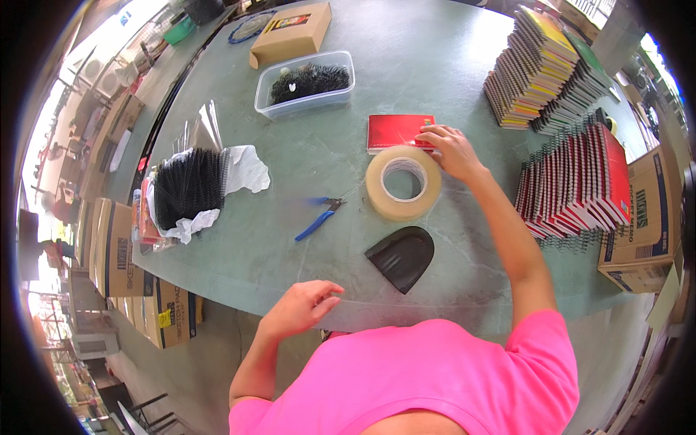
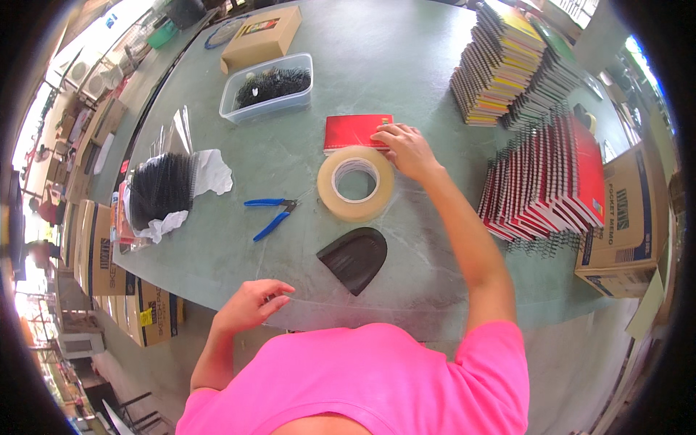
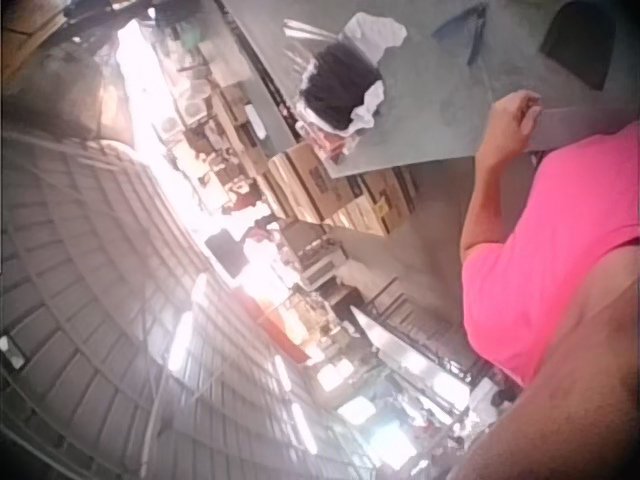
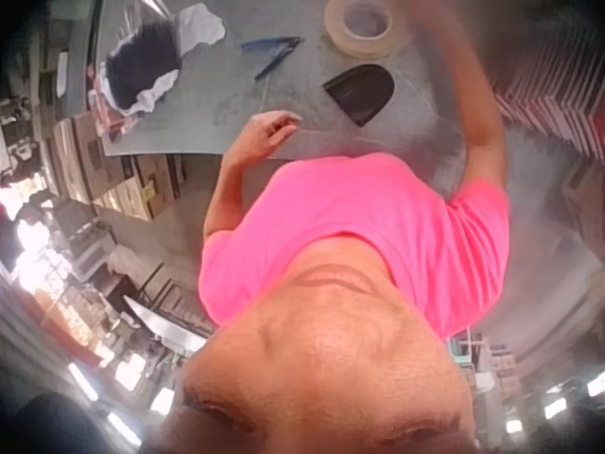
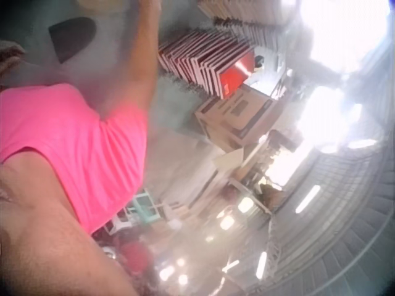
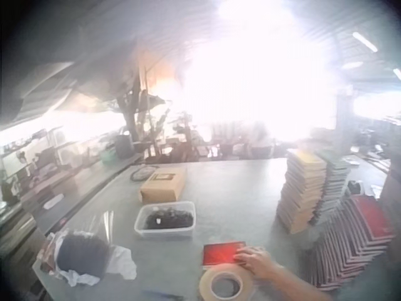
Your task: The person threads a metal spiral coil through the pre-punched holes of a notebook cover and pages, using a small piece of dark material to help rotate the coil, and then uses pliers to cut the excess coil from a stack of assembled notebooks.
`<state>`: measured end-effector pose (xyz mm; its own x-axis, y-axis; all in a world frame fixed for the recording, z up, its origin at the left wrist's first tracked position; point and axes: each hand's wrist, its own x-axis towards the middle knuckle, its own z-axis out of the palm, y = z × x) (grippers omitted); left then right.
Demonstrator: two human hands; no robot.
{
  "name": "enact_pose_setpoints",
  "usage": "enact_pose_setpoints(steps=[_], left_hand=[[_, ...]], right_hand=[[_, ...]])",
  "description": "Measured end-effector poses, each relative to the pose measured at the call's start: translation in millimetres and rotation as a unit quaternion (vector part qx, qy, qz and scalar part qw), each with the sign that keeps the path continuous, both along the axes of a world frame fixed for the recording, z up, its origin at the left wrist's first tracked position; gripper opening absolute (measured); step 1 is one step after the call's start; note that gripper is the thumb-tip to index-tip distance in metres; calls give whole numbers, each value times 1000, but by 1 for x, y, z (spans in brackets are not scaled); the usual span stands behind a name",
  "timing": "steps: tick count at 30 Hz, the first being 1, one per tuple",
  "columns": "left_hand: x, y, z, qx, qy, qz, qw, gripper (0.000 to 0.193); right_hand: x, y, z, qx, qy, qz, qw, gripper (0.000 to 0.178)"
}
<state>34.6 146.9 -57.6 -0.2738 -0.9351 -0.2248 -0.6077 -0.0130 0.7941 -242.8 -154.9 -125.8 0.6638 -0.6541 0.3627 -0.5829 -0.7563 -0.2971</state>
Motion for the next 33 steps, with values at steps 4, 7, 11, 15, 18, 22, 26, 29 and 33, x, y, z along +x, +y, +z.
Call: enact_pose_setpoints(steps=[4, 7, 11, 15, 18, 22, 26, 29, 33], left_hand=[[7, -16, 5, -1, -25, 0, 1000, 19], [2, -57, 12, -72, -17, -14, 997, 22], [-20, -130, 15, -250, 29, 180, 951, 42], [-35, -169, -6, -288, 86, 130, 945, 40], [-46, -170, -32, -137, 156, 129, 970, 29], [-38, -155, -21, -200, 108, 60, 972, 24], [15, -162, -28, -249, -108, -28, 962, 34], [122, -167, -39, -190, -205, 197, 940, 38], [265, -133, -96, -224, -466, 343, 784, 17]], right_hand=[[-16, 2, 2, 10, 26, -13, 1000, 37], [-20, 2, 9, -3, 18, -46, 999, 37], [-10, 17, 63, -13, -32, -88, 996, 37], [-5, 61, 89, 91, -68, 28, 993, 31], [3, 86, 86, -59, -1, 41, 997, 28], [53, 105, 95, -111, -45, 51, 992, 20], [60, 112, 78, 51, 79, 30, 995, 15], [56, 111, 86, 57, 110, 28, 992, 13], [71, 108, 100, 22, 125, 53, 990, 14]])
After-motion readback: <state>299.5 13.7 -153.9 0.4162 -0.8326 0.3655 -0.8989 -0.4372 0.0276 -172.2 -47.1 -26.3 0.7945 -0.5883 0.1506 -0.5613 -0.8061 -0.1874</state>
